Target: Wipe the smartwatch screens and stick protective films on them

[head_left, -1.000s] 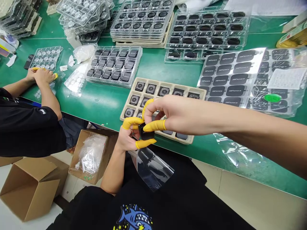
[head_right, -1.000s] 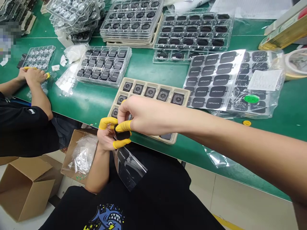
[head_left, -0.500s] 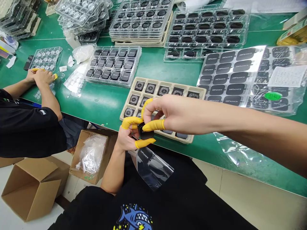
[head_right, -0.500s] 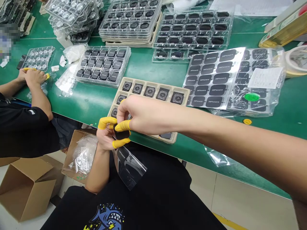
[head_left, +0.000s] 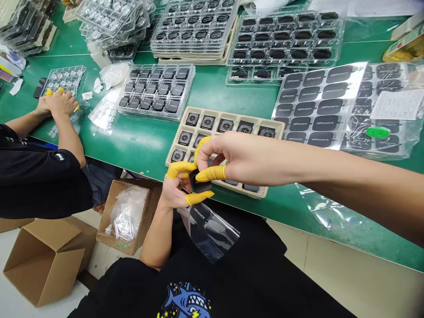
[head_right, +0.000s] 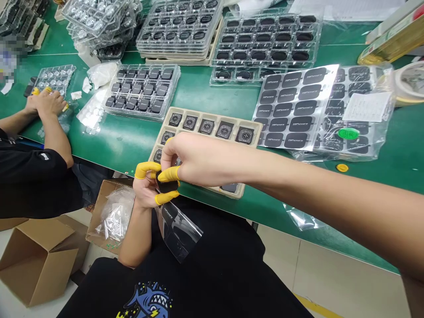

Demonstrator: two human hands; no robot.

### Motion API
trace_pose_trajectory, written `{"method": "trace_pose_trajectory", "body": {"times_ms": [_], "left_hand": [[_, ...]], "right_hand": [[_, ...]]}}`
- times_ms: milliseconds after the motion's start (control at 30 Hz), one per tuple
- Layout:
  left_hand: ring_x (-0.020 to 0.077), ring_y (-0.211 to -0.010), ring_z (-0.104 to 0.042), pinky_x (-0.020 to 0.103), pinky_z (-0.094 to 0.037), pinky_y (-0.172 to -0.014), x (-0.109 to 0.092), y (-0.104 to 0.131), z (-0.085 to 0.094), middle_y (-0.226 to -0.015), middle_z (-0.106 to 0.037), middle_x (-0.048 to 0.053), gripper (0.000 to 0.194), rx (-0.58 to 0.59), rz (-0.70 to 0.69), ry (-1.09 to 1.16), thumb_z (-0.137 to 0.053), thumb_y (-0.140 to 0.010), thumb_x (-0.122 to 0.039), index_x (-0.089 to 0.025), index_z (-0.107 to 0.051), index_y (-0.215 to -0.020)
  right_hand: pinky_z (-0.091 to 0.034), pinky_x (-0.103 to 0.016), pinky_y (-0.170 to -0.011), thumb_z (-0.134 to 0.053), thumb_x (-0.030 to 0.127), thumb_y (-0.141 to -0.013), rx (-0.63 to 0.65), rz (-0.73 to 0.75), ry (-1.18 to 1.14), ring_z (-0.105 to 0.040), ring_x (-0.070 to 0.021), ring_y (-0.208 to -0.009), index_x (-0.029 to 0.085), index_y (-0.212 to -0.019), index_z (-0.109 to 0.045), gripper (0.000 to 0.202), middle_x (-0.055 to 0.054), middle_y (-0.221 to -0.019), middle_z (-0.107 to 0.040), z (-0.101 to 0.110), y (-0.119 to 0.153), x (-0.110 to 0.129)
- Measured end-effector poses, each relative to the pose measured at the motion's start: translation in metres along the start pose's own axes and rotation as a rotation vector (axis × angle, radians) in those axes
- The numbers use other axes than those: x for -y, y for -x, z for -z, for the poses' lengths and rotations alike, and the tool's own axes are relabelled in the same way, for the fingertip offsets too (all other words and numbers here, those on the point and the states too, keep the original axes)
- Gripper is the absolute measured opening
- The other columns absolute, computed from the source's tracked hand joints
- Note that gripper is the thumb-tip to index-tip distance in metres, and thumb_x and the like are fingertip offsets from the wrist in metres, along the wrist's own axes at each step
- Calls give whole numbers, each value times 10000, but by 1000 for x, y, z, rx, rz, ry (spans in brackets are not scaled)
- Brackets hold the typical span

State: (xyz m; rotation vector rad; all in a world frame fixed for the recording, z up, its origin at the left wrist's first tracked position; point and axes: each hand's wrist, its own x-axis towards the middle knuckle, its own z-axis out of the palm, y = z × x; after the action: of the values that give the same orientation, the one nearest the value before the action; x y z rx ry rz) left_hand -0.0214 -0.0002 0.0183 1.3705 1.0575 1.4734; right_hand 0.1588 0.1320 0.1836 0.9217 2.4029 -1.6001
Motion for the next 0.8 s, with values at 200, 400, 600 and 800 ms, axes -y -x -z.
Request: {"method": "trace_pose_trajectory", "body": {"times_ms": [200,400,600,800], "left_hand": [[176,-626,-833,204,-649,-555,-3,-1,-1,-793,-810,-62,806,-5,-50,9,-1066,-703,-587,-262,-606,-1280],[115,-525,-753,154,-551,-467,-1,0,1,-771,-781,-82,829,-19,-48,-42,-1087,-659,-585,-254,-621,-1259],[120,-531,-754,164,-568,-484,-3,-1,0,-761,-762,-92,793,-4,-69,7,-1073,-714,-537,-270,-602,-1294],[153,-599,-795,203,-625,-546,-5,-2,-2,-764,-759,-77,770,10,6,21,-1053,-715,-602,-269,-599,-1240]], "right_hand": [[-368,-340,-609,-810,235,-925,0,40,7,-600,-180,-709,244,-876,-770,64,-30,-855,-745,0,-1,-5],[-397,-339,-646,-823,256,-904,-20,88,-33,-616,-196,-763,246,-905,-776,48,-35,-885,-749,-2,-1,-11],[-407,-344,-675,-800,184,-892,-25,24,-14,-617,-206,-789,239,-928,-755,80,-40,-934,-747,-5,-1,-6],[-450,-347,-770,-757,198,-892,-116,105,13,-651,-236,-922,237,-946,-691,94,-55,-1019,-745,-12,-6,-13]]}}
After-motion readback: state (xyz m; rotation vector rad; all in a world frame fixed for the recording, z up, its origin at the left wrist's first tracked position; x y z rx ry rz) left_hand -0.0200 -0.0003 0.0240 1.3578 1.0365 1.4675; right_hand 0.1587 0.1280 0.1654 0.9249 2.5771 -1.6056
